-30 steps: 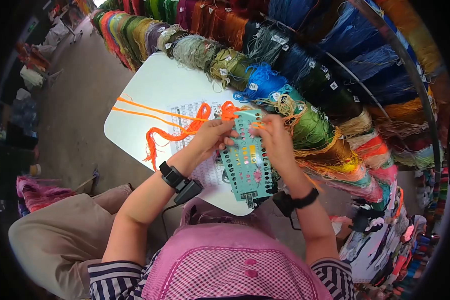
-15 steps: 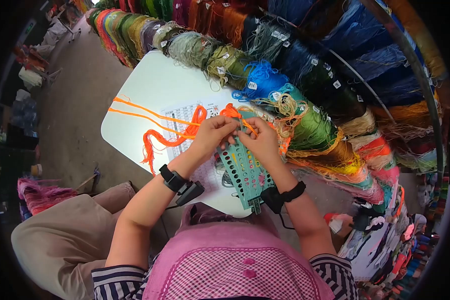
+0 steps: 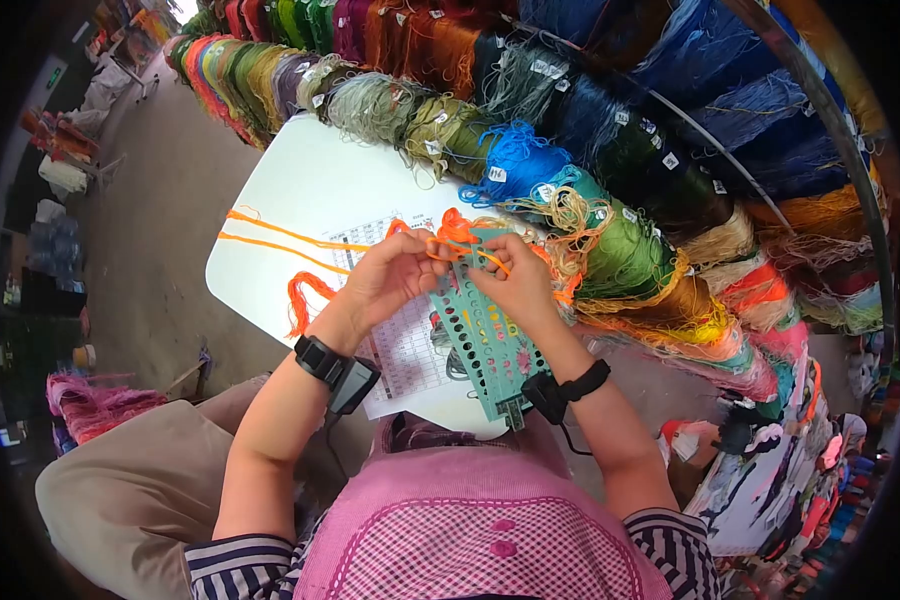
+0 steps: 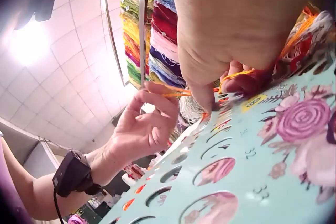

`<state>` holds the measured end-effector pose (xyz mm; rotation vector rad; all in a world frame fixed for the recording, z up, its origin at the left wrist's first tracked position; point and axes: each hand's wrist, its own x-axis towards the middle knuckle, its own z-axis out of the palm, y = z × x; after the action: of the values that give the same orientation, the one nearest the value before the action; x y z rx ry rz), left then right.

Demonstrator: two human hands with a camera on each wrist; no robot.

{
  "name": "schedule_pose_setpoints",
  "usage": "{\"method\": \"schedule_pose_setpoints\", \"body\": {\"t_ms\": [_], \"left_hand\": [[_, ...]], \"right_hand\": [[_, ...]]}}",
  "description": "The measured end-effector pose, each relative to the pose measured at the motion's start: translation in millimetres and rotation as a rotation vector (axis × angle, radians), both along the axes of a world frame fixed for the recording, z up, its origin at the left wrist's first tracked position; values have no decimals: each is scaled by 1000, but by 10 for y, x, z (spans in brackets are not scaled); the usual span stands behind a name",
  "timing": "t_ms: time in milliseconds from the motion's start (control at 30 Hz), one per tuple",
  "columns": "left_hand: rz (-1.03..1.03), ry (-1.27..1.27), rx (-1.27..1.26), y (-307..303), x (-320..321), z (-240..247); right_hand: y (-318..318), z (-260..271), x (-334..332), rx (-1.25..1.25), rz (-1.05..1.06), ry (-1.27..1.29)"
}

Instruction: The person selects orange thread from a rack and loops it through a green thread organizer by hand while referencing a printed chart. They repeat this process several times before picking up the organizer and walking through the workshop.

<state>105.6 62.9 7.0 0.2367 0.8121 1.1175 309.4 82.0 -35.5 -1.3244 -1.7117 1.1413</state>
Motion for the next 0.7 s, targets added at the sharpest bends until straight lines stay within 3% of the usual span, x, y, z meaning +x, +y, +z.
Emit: {"method": "schedule_pose_setpoints", "body": {"t_ms": [67, 100, 133, 200, 267, 333, 400, 533, 600, 667, 700], "left_hand": [[-411, -14, 127, 90, -31, 79], [-507, 318, 126, 91, 51, 98], [-498, 316, 124, 100, 163, 52], [-677, 757, 254, 128, 309, -133], [-667, 742, 324, 144, 134, -151], [-536, 924, 296, 70, -248, 30], [-251, 979, 130, -92, -762, 224], [177, 612, -155, -374, -2056, 125], [474, 586, 2, -540, -2498, 92], [600, 777, -101, -689, -2464, 316], [608, 772, -102, -702, -2466, 197]], "right_hand": [[-18, 47, -27, 104, -6, -164], [-17, 21, -38, 104, 2, -166], [-21, -31, -48, 148, -20, -165], [-21, -56, -52, 191, -31, -163], [-1, -40, -25, 89, 34, -288], [-16, -1, -29, 52, 40, -265], [-21, 52, -16, -14, 37, -220], [-6, 18, -9, -15, 33, -255], [-6, 9, -13, 1, 49, -254], [-61, 45, 5, 0, 58, -189], [-73, 74, 29, -3, 60, -123]]}}
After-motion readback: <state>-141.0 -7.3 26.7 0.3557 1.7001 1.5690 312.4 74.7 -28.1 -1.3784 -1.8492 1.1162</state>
